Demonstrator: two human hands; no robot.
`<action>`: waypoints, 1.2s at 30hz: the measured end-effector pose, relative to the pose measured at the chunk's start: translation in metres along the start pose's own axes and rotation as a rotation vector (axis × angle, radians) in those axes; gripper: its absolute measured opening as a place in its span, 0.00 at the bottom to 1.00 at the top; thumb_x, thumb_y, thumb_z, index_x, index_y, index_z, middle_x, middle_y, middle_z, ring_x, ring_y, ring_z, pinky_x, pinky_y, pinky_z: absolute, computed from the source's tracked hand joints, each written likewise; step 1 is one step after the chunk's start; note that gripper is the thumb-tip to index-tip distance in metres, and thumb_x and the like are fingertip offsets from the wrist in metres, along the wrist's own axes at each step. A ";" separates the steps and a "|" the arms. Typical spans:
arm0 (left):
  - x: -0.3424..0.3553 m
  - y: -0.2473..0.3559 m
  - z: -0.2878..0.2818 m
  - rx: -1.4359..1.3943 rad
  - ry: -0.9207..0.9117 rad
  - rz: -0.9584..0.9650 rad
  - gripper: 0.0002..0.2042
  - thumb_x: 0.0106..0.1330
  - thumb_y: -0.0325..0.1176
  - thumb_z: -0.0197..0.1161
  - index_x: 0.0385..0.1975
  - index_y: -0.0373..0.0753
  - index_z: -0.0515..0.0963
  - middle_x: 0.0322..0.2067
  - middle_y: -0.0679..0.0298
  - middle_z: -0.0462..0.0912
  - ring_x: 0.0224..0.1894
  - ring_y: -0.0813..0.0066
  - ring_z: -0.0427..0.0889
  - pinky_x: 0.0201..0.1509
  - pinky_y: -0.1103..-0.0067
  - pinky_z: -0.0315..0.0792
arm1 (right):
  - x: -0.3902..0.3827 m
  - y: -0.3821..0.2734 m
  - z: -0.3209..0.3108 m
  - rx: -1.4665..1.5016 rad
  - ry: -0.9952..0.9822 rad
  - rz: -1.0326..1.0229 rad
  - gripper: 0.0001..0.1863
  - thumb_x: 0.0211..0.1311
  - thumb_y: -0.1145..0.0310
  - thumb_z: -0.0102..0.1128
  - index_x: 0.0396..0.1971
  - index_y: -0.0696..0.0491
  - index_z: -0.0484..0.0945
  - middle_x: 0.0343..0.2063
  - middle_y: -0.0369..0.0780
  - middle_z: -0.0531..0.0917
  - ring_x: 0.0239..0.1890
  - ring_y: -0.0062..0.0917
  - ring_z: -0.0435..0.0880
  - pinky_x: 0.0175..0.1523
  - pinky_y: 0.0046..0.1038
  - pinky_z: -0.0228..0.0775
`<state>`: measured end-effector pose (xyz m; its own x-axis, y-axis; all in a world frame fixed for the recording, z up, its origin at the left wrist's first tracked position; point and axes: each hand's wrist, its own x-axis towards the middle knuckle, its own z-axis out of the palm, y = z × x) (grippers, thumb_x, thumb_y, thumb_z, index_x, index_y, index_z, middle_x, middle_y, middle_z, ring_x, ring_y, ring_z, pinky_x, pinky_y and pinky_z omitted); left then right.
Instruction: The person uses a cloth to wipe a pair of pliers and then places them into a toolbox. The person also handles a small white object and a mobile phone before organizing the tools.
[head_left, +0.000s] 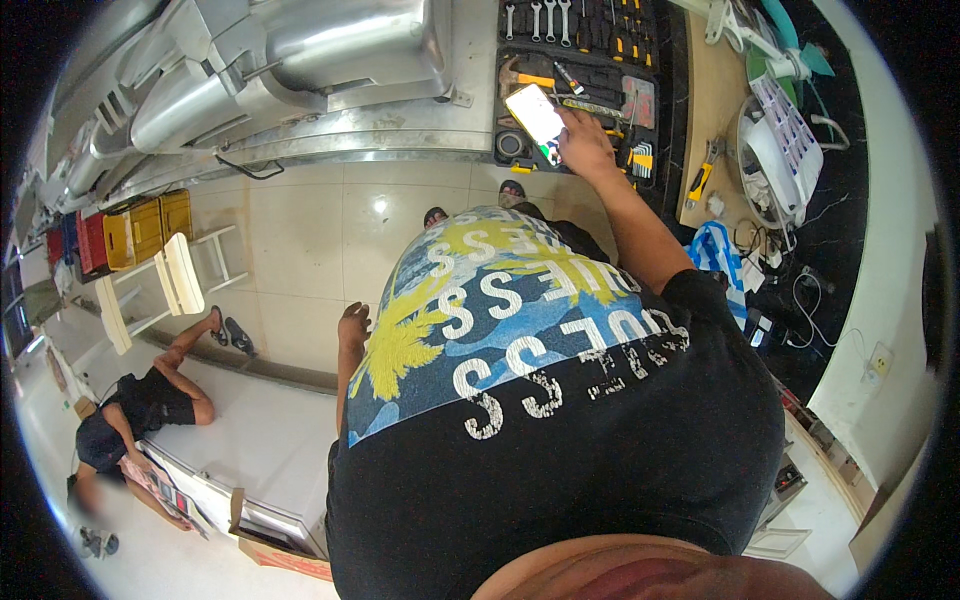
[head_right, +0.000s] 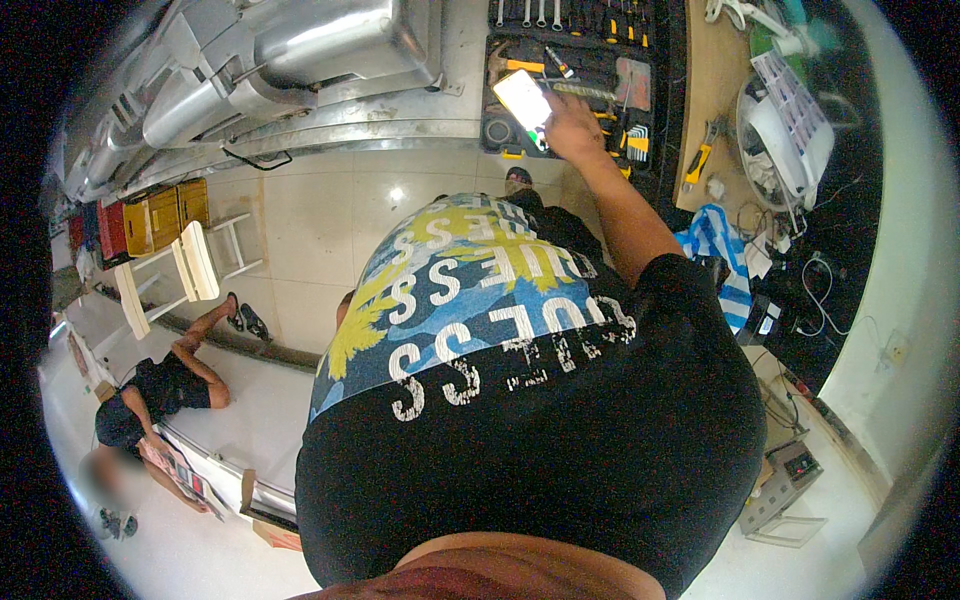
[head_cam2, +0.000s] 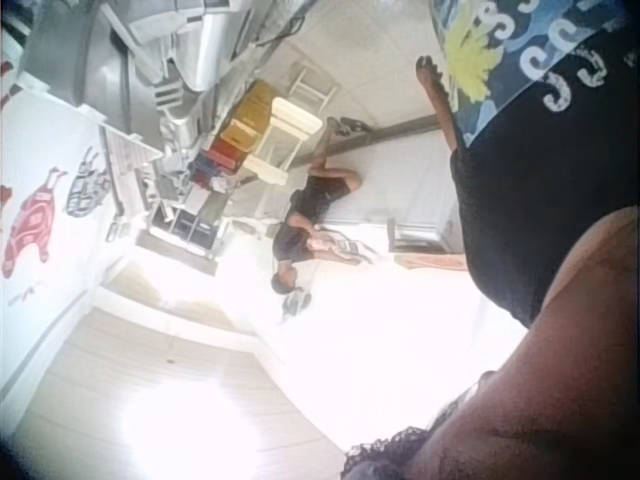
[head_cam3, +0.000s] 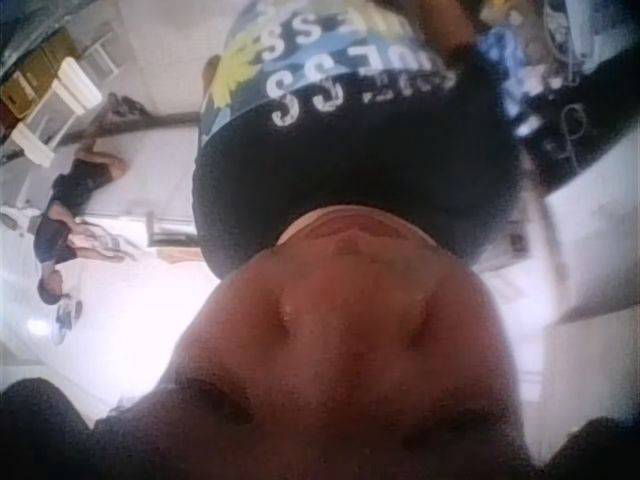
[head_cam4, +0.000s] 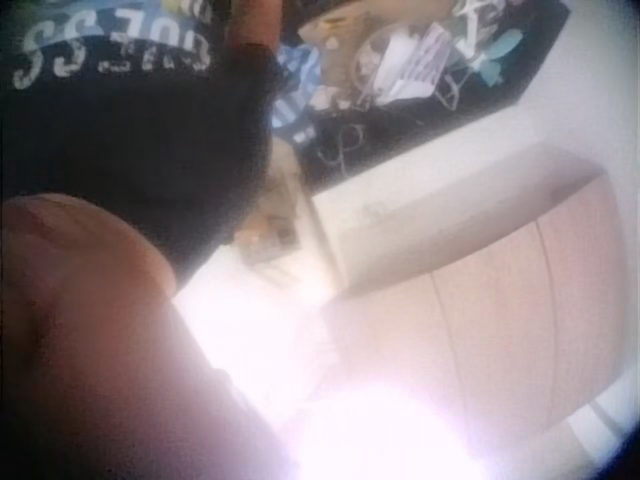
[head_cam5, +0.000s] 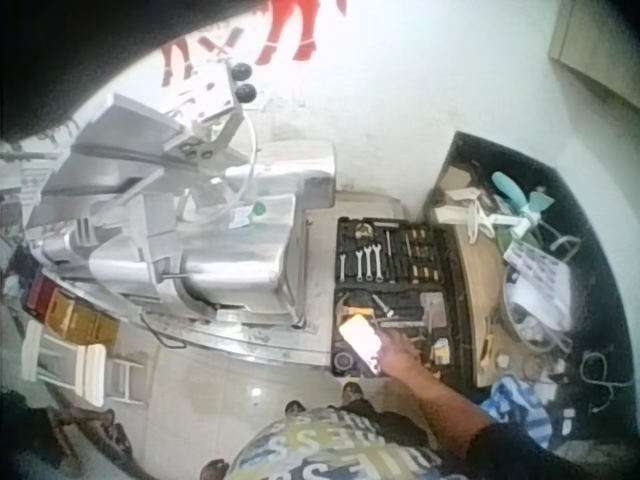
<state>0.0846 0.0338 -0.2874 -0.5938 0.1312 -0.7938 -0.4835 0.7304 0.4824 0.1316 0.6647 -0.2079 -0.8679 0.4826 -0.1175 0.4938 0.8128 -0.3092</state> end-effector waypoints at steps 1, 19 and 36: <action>0.001 0.001 0.000 -0.003 -0.007 -0.004 0.26 0.71 0.41 0.60 0.65 0.37 0.67 0.41 0.57 0.83 0.40 0.67 0.84 0.35 0.68 0.79 | 0.001 -0.001 0.001 -0.018 0.003 0.007 0.24 0.65 0.67 0.49 0.62 0.46 0.72 0.56 0.47 0.76 0.57 0.44 0.74 0.64 0.41 0.66; 0.015 0.013 -0.003 -0.089 0.030 -0.173 0.25 0.69 0.43 0.62 0.63 0.42 0.71 0.49 0.56 0.82 0.50 0.59 0.82 0.43 0.62 0.75 | -0.017 -0.020 -0.001 0.027 0.124 0.057 0.35 0.58 0.54 0.64 0.65 0.48 0.66 0.54 0.48 0.76 0.57 0.45 0.74 0.64 0.43 0.65; 0.091 0.043 -0.052 0.433 -0.096 0.116 0.19 0.70 0.43 0.58 0.56 0.40 0.78 0.55 0.53 0.80 0.52 0.54 0.82 0.52 0.65 0.76 | -0.031 -0.024 -0.020 0.148 0.056 0.225 0.43 0.46 0.56 0.71 0.67 0.39 0.66 0.62 0.45 0.71 0.63 0.42 0.68 0.68 0.44 0.61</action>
<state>-0.0238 0.0427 -0.3199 -0.5556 0.2754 -0.7845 -0.0916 0.9175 0.3869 0.1473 0.6366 -0.1777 -0.7311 0.6660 -0.1479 0.6569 0.6287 -0.4162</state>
